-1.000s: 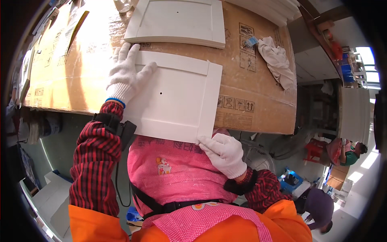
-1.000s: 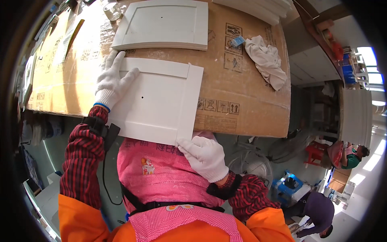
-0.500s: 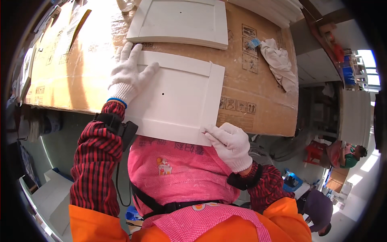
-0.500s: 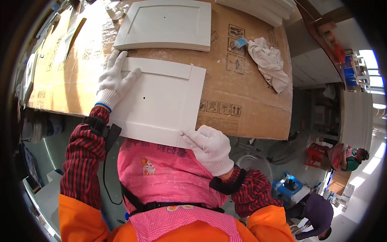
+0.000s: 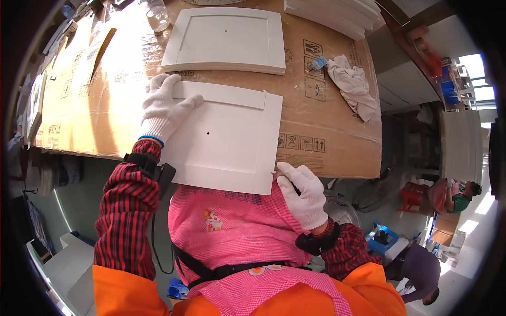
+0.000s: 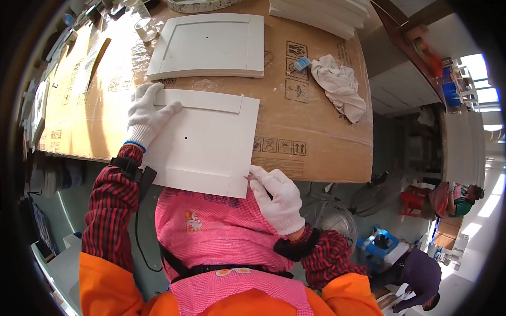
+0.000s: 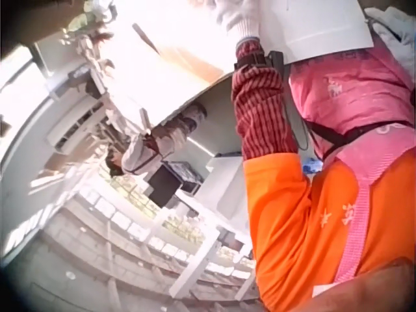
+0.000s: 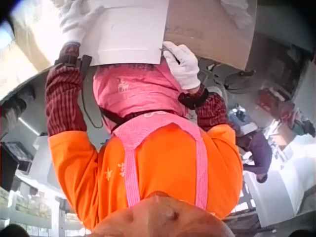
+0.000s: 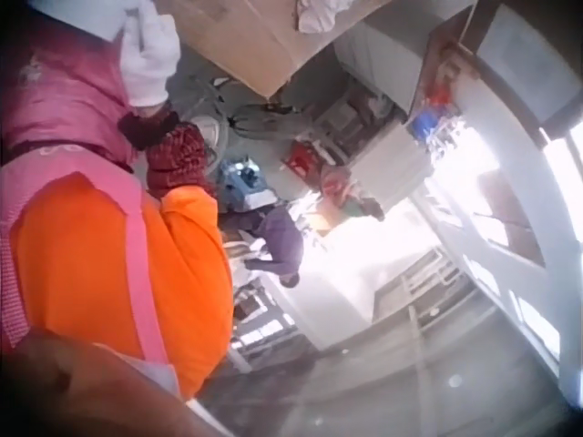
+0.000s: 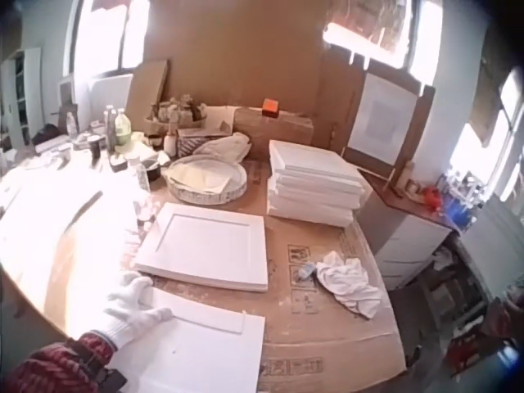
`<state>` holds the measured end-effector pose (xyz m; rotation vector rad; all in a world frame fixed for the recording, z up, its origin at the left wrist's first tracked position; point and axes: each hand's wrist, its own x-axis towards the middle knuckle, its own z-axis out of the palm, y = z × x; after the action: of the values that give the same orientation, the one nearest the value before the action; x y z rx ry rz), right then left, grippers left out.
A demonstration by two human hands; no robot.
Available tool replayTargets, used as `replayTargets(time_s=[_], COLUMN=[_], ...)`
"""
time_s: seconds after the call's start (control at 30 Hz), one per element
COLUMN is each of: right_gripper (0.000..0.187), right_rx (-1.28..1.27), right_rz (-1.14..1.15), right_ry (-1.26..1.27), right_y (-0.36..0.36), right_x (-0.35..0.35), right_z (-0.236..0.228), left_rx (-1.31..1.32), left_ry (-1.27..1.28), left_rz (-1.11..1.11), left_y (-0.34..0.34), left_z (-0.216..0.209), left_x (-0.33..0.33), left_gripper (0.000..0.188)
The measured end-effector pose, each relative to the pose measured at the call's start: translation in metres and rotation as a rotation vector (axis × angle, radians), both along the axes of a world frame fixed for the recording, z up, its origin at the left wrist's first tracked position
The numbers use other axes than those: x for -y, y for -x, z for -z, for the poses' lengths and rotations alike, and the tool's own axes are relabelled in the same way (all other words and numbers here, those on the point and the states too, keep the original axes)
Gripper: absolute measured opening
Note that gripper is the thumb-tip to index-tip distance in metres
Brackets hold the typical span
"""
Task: Cleaning and inspecting white furniture panels using a cloth and a small tool.
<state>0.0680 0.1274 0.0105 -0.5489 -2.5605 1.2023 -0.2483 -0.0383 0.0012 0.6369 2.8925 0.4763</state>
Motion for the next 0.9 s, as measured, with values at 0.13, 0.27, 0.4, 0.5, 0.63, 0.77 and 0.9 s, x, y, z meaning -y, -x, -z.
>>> replayTargets(time_s=[0.13, 0.27, 0.4, 0.5, 0.63, 0.77, 0.9], right_gripper=[0.031, 0.029, 0.027, 0.026, 0.024, 0.028, 0.021], right_rx=[-0.056, -0.011, -0.015, -0.032, 0.01, -0.107, -0.021], right_rz=[0.192, 0.334, 0.328, 0.309, 0.282, 0.058, -0.097], right_ry=[-0.013, -0.05, -0.081, -0.148, -0.24, -0.148, -0.299], right_y=[-0.015, -0.03, -0.025, -0.008, 0.009, -0.012, -0.02], right_x=[-0.018, -0.042, -0.053, -0.078, -0.09, -0.021, -0.01], right_z=[0.005, 0.002, 0.008, 0.019, 0.029, 0.029, 0.025], left_rx=[-0.046, 0.035, 0.164, 0.196, 0.163, 0.132, 0.1], left_ry=[0.288, 0.519, 0.539, 0.517, 0.54, 0.482, 0.416], left_rz=[0.105, 0.265, 0.201, 0.212, 0.212, 0.171, 0.168], left_y=[-0.002, -0.045, -0.078, -0.08, -0.082, -0.087, -0.085], left_z=[-0.027, -0.041, -0.044, -0.041, -0.033, -0.033, -0.03], left_x=[-0.004, -0.007, -0.007, -0.008, -0.009, -0.007, -0.005], left_gripper=[0.079, 0.08, 0.079, 0.078, 0.077, 0.073, 0.07])
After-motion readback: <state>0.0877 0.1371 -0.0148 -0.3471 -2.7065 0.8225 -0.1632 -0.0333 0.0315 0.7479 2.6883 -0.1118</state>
